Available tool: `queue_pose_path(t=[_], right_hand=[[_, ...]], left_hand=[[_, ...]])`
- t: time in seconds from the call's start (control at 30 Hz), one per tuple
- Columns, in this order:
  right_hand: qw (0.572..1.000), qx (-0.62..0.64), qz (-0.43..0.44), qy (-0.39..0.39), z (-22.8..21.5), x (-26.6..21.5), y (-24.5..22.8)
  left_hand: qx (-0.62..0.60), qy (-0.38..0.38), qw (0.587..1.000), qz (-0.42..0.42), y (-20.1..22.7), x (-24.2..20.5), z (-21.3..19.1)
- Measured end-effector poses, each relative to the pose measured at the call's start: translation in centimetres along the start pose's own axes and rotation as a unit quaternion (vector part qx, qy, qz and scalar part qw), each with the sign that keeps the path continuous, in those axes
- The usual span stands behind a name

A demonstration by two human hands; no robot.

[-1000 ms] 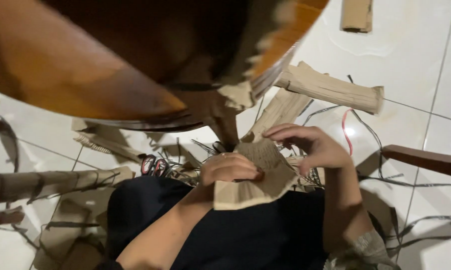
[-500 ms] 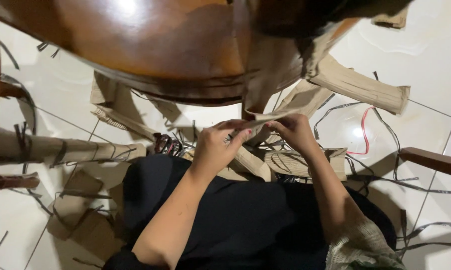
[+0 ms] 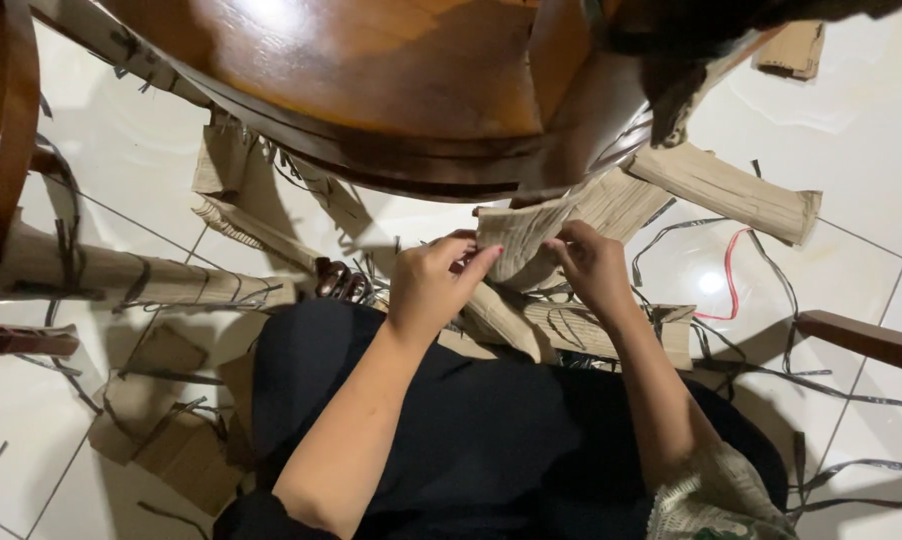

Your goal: The person secures cardboard wrapping around the legs of a wooden stool by twisting pieces of metal wire over them.

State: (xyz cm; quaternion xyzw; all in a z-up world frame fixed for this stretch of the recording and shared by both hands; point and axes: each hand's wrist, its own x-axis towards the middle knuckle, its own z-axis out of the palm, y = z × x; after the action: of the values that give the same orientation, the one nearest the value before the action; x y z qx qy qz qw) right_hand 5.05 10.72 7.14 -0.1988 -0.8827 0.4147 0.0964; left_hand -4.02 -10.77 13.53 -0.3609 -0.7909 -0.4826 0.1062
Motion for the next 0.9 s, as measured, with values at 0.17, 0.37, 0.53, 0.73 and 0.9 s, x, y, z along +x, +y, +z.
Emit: queue_pose_path(t=[0.17,0.37,0.53,0.73,0.9], right_hand=[[0.995,0.099,0.027,-0.016,-0.4,-0.1,-3.1],[0.988,0.151,0.006,-0.030,-4.9,-1.7,-2.5],[0.989,0.131,0.069,0.022,-10.0,-4.9,1.6],[0.976,0.008,0.204,-0.072,-8.8,-6.1,3.8],[0.941,-0.108,0.215,-0.241,-3.8,-4.9,3.6]], left_hand=[[0.049,0.064,0.997,0.011,0.1,0.8,-0.9],[-0.028,0.061,0.995,-0.073,-1.4,-0.3,-2.2],[-0.171,0.028,0.983,-0.060,-1.8,-2.0,0.5],[-0.371,-0.226,0.900,0.019,4.6,-3.4,4.2],[-0.393,-0.735,0.552,-0.016,4.3,-6.3,8.5]])
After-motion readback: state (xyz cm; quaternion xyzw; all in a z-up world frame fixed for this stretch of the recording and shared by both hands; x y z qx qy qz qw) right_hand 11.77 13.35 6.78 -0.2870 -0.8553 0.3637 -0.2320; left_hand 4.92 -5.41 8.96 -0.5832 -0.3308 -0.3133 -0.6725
